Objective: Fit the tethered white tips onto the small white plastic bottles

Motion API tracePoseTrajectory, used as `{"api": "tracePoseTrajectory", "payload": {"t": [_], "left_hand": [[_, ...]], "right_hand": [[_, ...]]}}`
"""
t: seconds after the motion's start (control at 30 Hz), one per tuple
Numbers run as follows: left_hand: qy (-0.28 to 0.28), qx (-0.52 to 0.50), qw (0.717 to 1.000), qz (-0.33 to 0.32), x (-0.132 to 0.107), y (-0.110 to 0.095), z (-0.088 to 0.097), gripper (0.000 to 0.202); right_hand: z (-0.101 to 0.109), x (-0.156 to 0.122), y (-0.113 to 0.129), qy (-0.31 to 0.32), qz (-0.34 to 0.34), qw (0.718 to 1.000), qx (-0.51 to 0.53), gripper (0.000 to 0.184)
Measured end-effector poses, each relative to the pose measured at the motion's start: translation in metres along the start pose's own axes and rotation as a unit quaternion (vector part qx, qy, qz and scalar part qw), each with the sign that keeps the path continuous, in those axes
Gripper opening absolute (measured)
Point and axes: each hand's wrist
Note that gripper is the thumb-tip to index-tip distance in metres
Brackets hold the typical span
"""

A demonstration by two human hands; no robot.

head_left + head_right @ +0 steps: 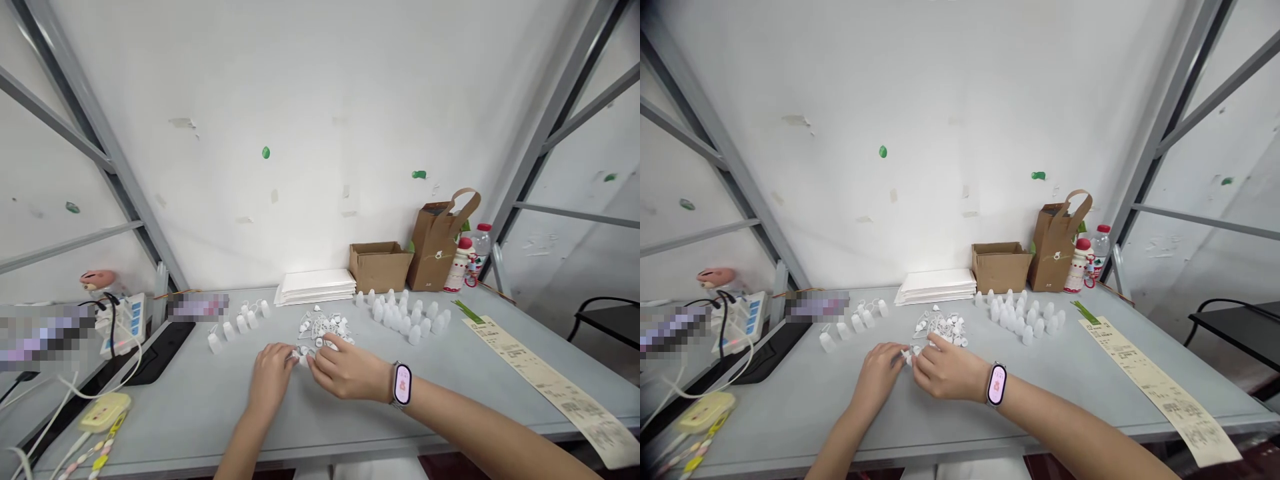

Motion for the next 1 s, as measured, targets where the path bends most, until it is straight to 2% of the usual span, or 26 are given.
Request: {"api": "tracePoseTrajectory", "payload": {"t": [0.13,0.2,0.23,0.3,0.37,0.43,0.5,0.57,0.67,0.83,0.9,0.93,1.0], "left_hand": [[-0.071,-0.098,0.993,0.007,-0.004,-0.003,-0.004,0.024],[-0.094,-0.21,0.973,0.02,-0.012,-0.009,-0.005,0.021],[-0.092,-0.282,0.954,0.034,-0.017,-0.014,-0.005,0.02],[-0.043,-0.45,0.889,0.067,-0.025,-0.028,-0.003,0.025],[0.042,-0.601,0.796,0.057,-0.032,-0.044,0.002,0.033],[0.067,-0.692,0.717,0.057,-0.037,-0.058,0.007,0.032],[0.061,-0.731,0.678,0.055,-0.04,-0.066,0.012,0.032],[0.048,-0.746,0.661,0.064,-0.042,-0.069,0.014,0.032],[0.036,-0.74,0.665,0.099,-0.043,-0.069,0.012,0.034],[0.026,-0.674,0.73,0.113,-0.038,-0.065,0.006,0.038],[0.005,-0.619,0.775,0.124,-0.036,-0.057,0.009,0.04],[-0.026,-0.574,0.806,0.14,-0.036,-0.049,0.013,0.043],[-0.109,-0.412,0.884,0.195,-0.038,-0.028,0.024,0.042]], "right_hand": [[0.007,0.001,-0.003,-0.009,-0.029,1.0,-0.004,0.022],[0.01,0.002,-0.003,-0.016,-0.043,0.999,-0.002,0.022],[0.01,0.002,-0.002,-0.02,-0.05,0.999,0.001,0.022],[0.011,0.005,0.0,-0.03,-0.065,0.997,0.007,0.023],[0.012,0.007,0.002,-0.04,-0.076,0.996,0.015,0.023],[0.012,0.008,0.006,-0.048,-0.089,0.995,0.026,0.022],[0.012,0.007,0.009,-0.055,-0.11,0.992,0.039,0.023],[0.013,0.005,0.014,-0.063,-0.138,0.987,0.056,0.023],[0.013,0.001,0.025,-0.063,-0.191,0.975,0.092,0.024],[0.01,0.004,0.043,-0.04,-0.259,0.953,0.152,0.026],[0.008,0.0,0.041,-0.043,-0.268,0.948,0.164,0.028],[0.006,-0.006,0.038,-0.047,-0.283,0.944,0.161,0.03],[0.002,-0.025,0.027,-0.053,-0.373,0.917,0.129,0.027]]}}
Point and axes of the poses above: each hand's wrist, its own x-axis towards the middle knuckle, its own z-axis out of the back of the hand, y = z × x, and after that the axes turned 13 degrees about y, right-handed
